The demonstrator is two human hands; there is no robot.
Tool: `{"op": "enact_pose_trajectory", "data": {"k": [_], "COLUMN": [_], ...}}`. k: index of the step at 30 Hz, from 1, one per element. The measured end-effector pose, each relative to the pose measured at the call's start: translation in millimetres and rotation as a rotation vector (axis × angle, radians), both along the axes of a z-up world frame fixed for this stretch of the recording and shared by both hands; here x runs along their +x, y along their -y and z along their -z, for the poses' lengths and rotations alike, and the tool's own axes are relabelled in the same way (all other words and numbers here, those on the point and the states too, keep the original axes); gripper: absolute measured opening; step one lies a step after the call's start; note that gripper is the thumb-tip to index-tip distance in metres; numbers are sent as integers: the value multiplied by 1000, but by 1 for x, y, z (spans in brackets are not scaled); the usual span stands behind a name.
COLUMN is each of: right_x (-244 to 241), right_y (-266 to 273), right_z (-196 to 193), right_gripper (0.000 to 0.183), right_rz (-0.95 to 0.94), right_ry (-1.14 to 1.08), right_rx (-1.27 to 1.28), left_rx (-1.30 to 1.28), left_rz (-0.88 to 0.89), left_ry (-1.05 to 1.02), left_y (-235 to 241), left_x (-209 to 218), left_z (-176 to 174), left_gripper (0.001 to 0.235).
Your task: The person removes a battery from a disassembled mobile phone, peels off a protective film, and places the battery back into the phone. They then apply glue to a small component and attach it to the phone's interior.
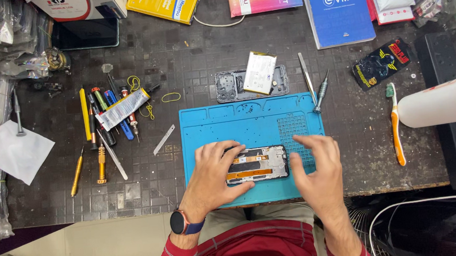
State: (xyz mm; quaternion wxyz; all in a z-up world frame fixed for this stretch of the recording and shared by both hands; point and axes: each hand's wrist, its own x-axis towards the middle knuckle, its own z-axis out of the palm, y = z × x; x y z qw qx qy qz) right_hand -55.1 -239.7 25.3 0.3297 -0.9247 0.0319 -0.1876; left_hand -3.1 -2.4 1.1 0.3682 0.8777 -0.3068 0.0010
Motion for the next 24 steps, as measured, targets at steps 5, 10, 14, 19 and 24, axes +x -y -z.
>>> {"op": "enact_pose_trajectory", "data": {"k": [5, 10, 14, 19, 24], "right_x": [69, 153, 198, 224, 233], "right_y": [19, 26, 24, 27, 32], "right_z": [-11, 8, 29, 48, 51], "right_gripper": [44, 66, 77, 79, 75], "right_rz": [-151, -233, -231, -171, -180], "right_ry": [6, -80, -105, -264, -291], "right_rx": [-92, -290, -385, -397, -335], "left_rx": [8, 2, -17, -21, -25], "left_rz": [-3, 0, -7, -12, -11], "left_ry": [-15, -18, -16, -28, -20], "left_y": [1, 1, -1, -1, -1], "left_x": [2, 3, 2, 2, 2], "left_z": [-2, -2, -1, 1, 0], "left_gripper": [74, 74, 75, 74, 76]}}
